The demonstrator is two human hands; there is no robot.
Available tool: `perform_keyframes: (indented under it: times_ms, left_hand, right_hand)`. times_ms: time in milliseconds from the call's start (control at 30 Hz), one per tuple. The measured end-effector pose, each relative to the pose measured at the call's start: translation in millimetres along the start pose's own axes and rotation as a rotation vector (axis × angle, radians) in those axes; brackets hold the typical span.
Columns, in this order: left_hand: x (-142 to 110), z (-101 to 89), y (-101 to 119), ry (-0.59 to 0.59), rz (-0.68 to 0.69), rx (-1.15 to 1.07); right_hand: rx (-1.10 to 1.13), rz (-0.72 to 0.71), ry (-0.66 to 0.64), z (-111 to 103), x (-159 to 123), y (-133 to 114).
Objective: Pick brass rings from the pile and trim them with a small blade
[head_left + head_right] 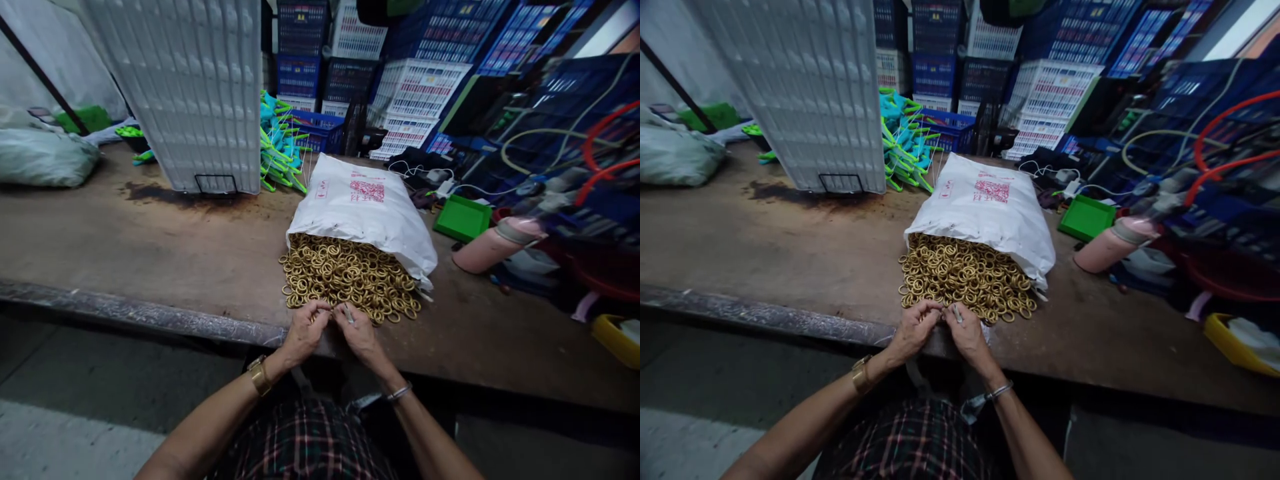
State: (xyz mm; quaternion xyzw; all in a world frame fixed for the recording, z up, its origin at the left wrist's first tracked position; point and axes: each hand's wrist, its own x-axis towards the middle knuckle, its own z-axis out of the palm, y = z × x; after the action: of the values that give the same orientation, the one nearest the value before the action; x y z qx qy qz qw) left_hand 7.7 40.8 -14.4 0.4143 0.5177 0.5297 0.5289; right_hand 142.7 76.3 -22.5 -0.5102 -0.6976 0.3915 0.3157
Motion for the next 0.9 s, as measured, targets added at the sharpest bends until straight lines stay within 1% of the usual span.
perform_keyframes:
  times_ms: [100,167,267,367,567,633,667,800,833,900]
  left_hand:
    - [0,-0.3,2,-0.058,0.16,0.141]
    - [2,-0.8,1,-0.051,0.177,0.173]
    - [5,-1.5,-2,-0.064,0.153,0.181]
    - [5,-1.1,-2,-0.085,0.135,0.168]
    - [-1,1.5,1,-0.066,0.234,0.209]
    - [-2,0.9,1,-0.06,0.193,0.193]
    - [-2,0.3,1,-0.07,0.139,0.168]
    - [-2,-3.2,3,-0.175,-0.146,0.031]
    - [-2,-4.0,3,-0.197,-0.188,0.008]
    - [-2,-5.5,5,-0.22,-0.226,-0.034]
  right_hand:
    - [0.153,0.087,-0.034,0,0,-2]
    - [0.279,0.159,-0.067,1,-2,-2]
    - [0.42,0.241,-0.107,3,-5,-2]
    - [0.438,0.24,-0.095,5,-6,-2]
    - [0.343,0.236,-0.001,11,-1,3]
    - [0.304,0.225,0.003,12,0,3]
    - [0.287,0.217,0.004,11,1,1]
    - [0.239,0.181,0.004,9,2,-8]
    - [0.225,0.17,0.001,8,2,-10]
    - [0.195,0.147,-0.005,7,2,-15]
